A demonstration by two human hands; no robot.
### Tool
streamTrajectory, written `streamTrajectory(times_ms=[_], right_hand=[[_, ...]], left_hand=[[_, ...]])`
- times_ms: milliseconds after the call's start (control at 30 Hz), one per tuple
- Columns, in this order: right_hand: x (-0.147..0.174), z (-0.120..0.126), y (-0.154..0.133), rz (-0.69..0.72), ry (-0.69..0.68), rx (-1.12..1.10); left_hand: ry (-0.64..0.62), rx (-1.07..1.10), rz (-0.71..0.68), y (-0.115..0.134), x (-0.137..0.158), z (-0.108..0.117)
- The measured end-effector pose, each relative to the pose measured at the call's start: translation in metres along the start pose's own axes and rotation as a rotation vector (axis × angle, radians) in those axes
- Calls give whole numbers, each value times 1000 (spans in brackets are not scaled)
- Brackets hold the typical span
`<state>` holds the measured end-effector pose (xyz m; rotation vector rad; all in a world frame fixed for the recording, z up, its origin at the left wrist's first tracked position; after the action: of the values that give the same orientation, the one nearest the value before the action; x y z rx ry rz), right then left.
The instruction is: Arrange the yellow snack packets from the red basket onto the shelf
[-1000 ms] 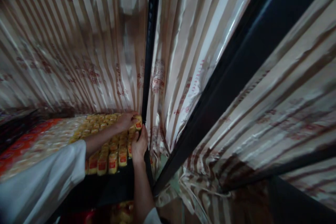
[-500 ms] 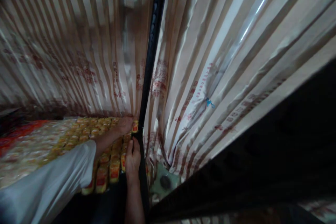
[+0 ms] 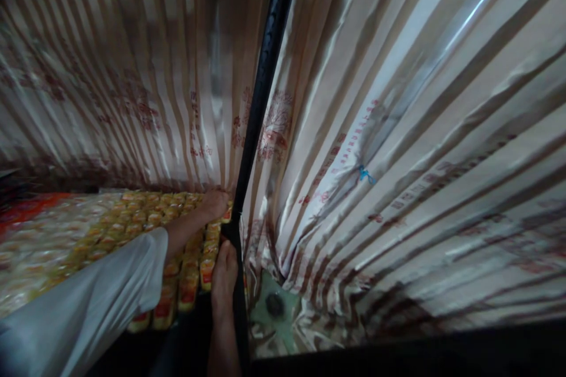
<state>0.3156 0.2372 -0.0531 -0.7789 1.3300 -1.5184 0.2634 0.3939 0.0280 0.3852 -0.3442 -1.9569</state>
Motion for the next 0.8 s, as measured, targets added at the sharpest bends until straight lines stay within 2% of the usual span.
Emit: streamTrajectory(times_ms=[67, 167, 267, 367, 467, 600, 700, 767, 800], right_hand=[[1, 2, 1, -111, 27, -95], [1, 4, -2, -190, 51, -154], [4, 10, -9, -176, 118, -85], [13, 15, -20, -106, 175, -31], [33, 21, -34, -16, 225, -24], [77, 33, -48, 78, 234, -61], [119, 44, -51, 67, 225, -117], [149, 50, -50, 73, 196, -112], [165, 51, -48, 87, 165, -87]], left_hand=[[-6, -41, -16, 1, 3, 2], [3, -71, -43, 3, 8, 9], [63, -64, -88, 10, 20, 21], [178, 36, -144, 22, 50, 33], [263, 219, -174, 37, 105, 37], [321, 482, -195, 46, 205, 30], [323, 622, -77, 38, 283, 17], [263, 632, 64, 27, 331, 3], [188, 623, 122, 21, 353, -6]])
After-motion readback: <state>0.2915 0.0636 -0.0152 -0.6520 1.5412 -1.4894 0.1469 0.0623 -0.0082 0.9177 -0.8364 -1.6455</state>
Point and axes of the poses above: each hand's wrist, its own x-axis away from the middle knuckle, its own z-axis out of the back of the hand, y = z × x, the point moved 3 cm from there along -x, towards the middle knuckle
